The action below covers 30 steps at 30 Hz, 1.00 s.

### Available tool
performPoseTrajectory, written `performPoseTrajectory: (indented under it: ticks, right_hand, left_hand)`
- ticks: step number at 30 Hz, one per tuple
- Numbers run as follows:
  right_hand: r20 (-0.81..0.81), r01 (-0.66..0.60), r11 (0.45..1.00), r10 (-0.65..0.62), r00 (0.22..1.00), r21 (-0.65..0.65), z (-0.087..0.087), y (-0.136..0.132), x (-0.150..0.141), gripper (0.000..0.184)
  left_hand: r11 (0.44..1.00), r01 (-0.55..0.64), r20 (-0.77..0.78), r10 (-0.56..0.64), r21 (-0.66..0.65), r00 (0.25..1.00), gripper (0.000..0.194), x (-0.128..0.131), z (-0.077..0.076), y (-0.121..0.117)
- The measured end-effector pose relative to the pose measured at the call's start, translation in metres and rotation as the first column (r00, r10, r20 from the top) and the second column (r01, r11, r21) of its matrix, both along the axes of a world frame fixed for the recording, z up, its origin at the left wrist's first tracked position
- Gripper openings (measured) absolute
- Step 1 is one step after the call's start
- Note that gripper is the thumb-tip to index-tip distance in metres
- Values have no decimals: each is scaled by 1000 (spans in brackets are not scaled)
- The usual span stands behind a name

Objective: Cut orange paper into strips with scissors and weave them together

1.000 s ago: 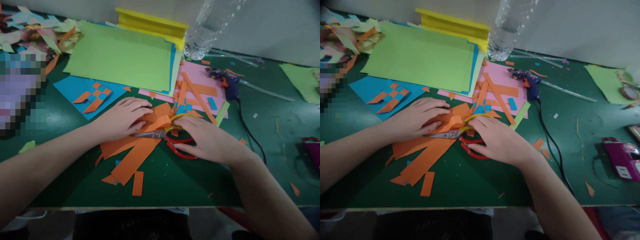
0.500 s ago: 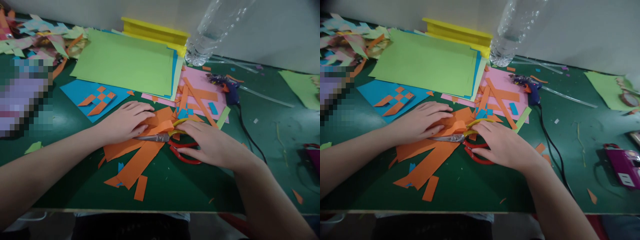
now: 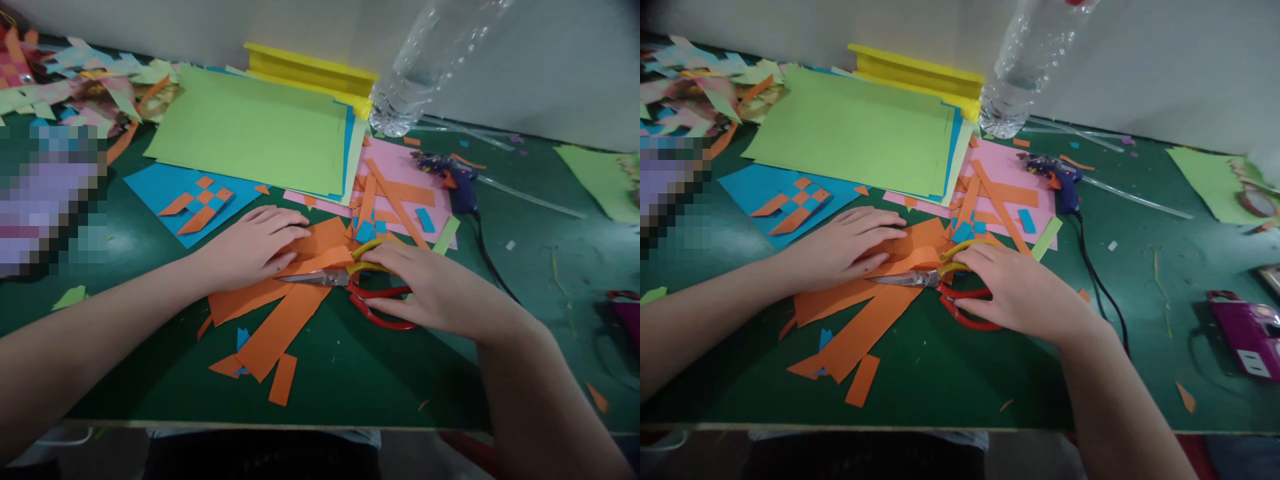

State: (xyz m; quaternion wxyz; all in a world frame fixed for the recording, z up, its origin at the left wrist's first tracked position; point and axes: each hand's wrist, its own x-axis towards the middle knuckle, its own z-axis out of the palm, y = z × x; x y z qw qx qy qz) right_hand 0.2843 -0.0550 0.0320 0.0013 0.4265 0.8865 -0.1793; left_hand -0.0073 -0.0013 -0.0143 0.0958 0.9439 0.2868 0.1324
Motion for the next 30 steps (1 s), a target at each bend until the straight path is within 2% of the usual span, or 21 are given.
performPoseTrajectory:
  ticks: [5,12,17,30]
  right_hand:
    - [13,16,1000,-16,1000,-5,1,1,1,39]
    - [-13,-13,999,14,1000,43,-2,0,-3,40]
    - [-34,11,997,-9,999,72,-4,-4,-9,42]
    - [29,-16,996,14,999,91,-7,-7,-16,46]
  left_hand:
    - [1000,0,1,0,-4,1000,33,0,0,0]
    - [1000,-7,1,7,-15,1000,33,0,-1,0]
    - [999,-12,17,13,-30,1000,33,0,-1,0]
    - [999,-10,27,11,-39,1000,33,0,0,0]
